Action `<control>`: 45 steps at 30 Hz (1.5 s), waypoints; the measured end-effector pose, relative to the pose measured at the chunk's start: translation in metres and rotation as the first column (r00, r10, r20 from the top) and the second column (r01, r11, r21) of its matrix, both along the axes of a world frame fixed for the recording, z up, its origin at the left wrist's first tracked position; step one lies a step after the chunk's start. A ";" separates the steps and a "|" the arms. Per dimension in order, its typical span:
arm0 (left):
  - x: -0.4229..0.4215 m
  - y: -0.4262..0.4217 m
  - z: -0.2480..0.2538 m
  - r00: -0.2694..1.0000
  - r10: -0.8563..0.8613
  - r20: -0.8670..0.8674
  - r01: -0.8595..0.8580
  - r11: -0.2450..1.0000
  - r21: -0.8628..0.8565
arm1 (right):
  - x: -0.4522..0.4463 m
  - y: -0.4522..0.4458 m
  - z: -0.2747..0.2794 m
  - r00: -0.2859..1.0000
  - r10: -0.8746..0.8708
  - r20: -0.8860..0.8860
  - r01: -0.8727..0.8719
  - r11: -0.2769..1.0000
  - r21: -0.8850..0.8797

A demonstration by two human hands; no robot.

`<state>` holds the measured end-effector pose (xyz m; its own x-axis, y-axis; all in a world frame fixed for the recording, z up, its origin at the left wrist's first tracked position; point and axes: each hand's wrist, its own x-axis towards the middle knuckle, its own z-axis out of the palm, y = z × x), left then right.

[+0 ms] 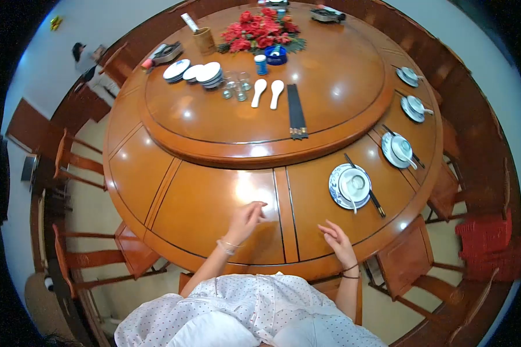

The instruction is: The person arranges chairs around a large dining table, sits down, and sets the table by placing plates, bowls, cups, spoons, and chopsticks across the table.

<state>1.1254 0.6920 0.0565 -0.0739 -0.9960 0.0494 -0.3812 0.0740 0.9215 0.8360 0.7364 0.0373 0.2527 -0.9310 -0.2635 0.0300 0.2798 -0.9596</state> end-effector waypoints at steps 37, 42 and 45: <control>-0.165 -0.163 -0.095 0.834 -0.016 0.552 0.080 0.992 -0.093 | -0.174 -0.133 -0.097 0.597 -0.244 -0.764 -0.010 0.950 -0.312; -0.244 -0.108 -0.066 0.924 0.135 0.359 -0.142 0.990 -0.008 | -0.181 -0.126 -0.087 0.613 -0.214 -0.760 -0.066 0.945 -0.319; -0.281 -0.072 -0.062 0.919 0.238 0.313 -0.308 0.931 0.197 | -0.187 -0.117 -0.082 0.680 -0.284 -0.676 0.029 0.932 -0.361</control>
